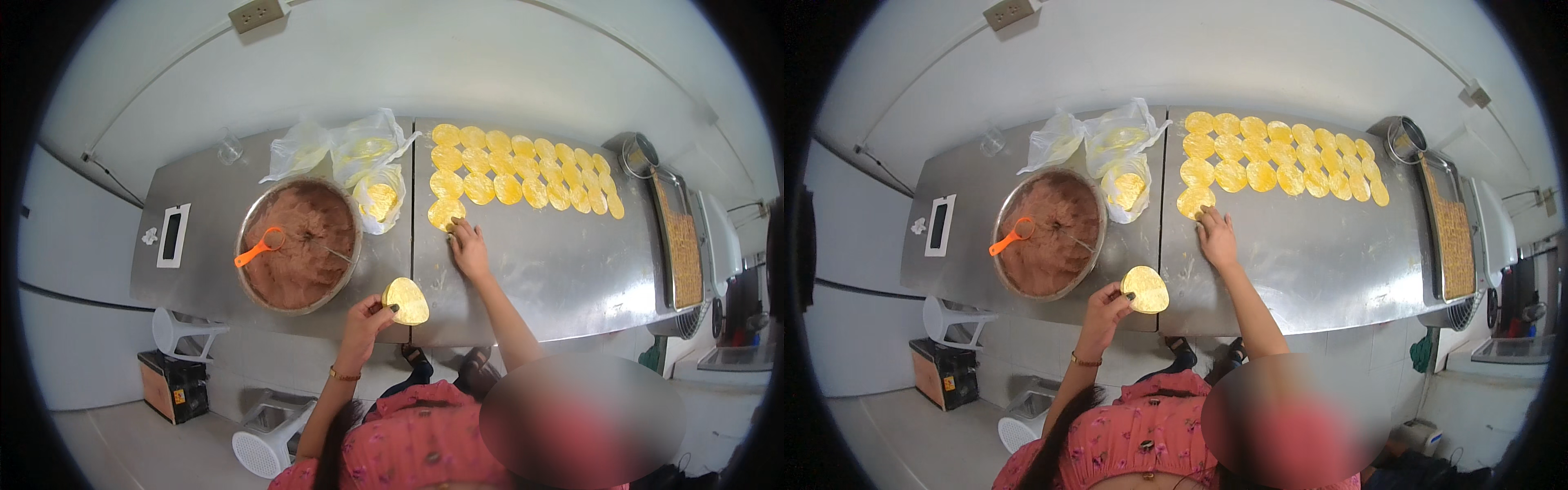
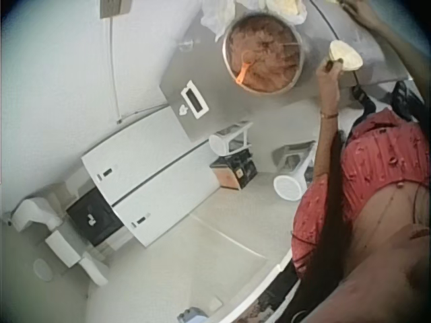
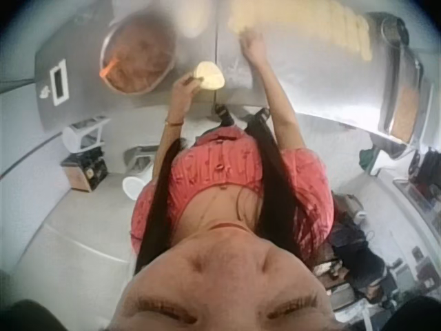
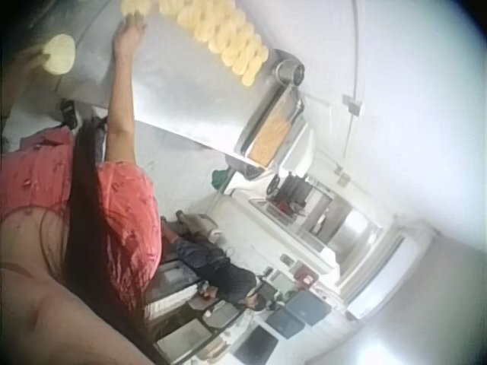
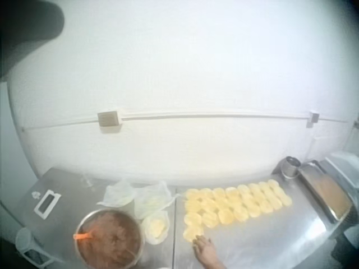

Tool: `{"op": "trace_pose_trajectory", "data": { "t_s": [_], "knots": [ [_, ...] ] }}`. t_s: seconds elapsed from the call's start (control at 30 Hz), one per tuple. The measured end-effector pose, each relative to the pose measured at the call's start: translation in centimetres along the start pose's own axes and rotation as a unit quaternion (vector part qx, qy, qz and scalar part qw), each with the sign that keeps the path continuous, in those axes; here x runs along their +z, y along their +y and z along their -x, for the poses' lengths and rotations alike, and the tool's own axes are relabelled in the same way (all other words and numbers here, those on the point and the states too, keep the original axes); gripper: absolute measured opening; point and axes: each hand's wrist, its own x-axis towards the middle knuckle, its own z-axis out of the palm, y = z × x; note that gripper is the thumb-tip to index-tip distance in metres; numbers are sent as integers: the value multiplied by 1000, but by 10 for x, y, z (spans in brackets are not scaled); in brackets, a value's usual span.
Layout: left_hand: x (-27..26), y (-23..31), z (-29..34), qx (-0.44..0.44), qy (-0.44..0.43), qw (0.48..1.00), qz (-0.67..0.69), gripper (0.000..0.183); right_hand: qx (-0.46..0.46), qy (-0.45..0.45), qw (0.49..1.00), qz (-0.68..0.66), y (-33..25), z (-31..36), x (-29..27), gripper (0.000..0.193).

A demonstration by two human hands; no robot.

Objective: The person places small yellow dough discs onto a metal countertop, folds them into cone shapes, and arranges them in rows. A tray of finished pastries and a bowl of filling are visible nearby.

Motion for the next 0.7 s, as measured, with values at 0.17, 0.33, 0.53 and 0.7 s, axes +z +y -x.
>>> {"op": "trace_pose_trajectory", "data": {
  "t_s": [0.17,0.33,0.53,0.7],
  "knots": [
    [-1,4,-8,-2,-25,1000,-7,10,43,47,998,-22,-1,-9,-4,21],
    [-6,-1,-6,-5,-22,1000,2,11,8,75,997,-7,7,-17,1,23],
    [-10,-6,3,0,-12,1000,10,13,-30,59,998,8,24,-30,-7,28],
    [-4,-10,10,8,4,1000,17,14,-44,71,996,14,11,-26,-9,23]
  ]
}}
